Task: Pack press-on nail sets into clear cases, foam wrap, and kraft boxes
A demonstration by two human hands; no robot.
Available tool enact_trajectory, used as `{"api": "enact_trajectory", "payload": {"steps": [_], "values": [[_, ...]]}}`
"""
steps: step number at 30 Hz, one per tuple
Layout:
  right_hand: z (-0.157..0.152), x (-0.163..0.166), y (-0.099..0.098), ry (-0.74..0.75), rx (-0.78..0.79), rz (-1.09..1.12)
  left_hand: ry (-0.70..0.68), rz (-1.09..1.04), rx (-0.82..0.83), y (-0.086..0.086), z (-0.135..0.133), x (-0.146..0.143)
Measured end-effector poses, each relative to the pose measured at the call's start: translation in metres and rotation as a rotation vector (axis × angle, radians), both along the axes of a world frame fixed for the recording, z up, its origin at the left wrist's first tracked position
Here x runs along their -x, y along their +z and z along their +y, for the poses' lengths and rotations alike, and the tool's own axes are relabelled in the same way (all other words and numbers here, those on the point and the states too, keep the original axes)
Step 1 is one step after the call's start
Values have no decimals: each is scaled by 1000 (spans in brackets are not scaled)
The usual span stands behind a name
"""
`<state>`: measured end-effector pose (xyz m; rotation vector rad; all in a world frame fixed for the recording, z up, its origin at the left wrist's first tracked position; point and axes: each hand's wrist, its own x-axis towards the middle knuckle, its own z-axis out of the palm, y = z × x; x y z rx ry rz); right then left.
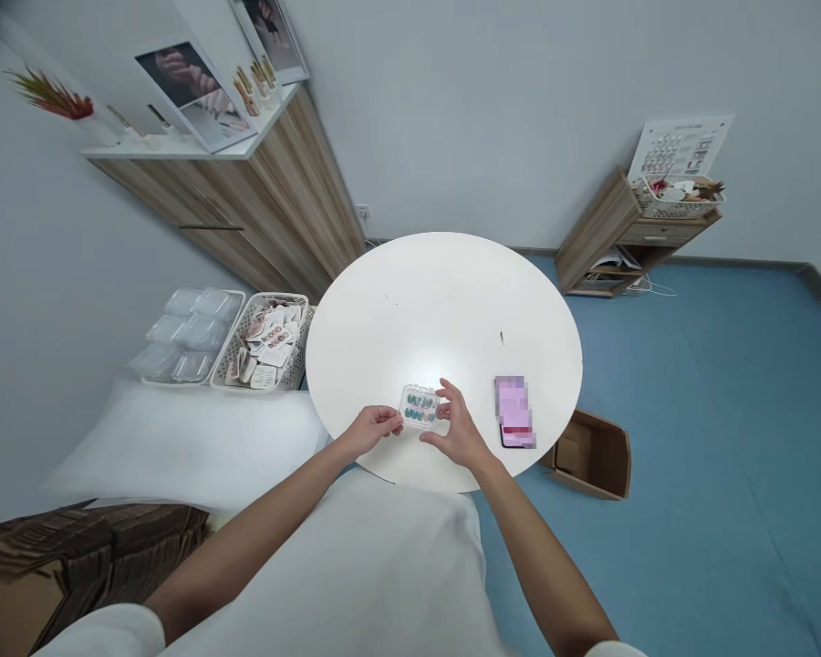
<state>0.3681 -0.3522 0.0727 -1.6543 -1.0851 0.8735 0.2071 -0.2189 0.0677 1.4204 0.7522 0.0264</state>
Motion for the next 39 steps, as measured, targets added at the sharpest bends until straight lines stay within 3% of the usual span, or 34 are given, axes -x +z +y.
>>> {"api": "enact_trajectory", "payload": {"steps": [2,5,8,11,14,21,27,33,39], "values": [[10,4,0,67,4,-97,-20,-12,8,-3,8,6],[29,10,-5,53,27,-160,16,-15,-22,-8,23,15],[51,18,-10,58,49,-161,82,-20,-170,-10,46,27],[76,26,-13,104,70,-168,-9,-70,-376,-11,75,40],[106,35,-16,132,86,-191,-83,-97,-480,-17,103,51],[180,52,-38,225,154,-231,27,-30,-549,-47,155,66],[232,62,-66,259,114,-290,105,54,-631,-72,193,69],[268,69,-85,230,196,-398,173,118,-673,-85,215,66],[284,76,-99,186,237,-420,178,148,-672,-96,224,65]]}}
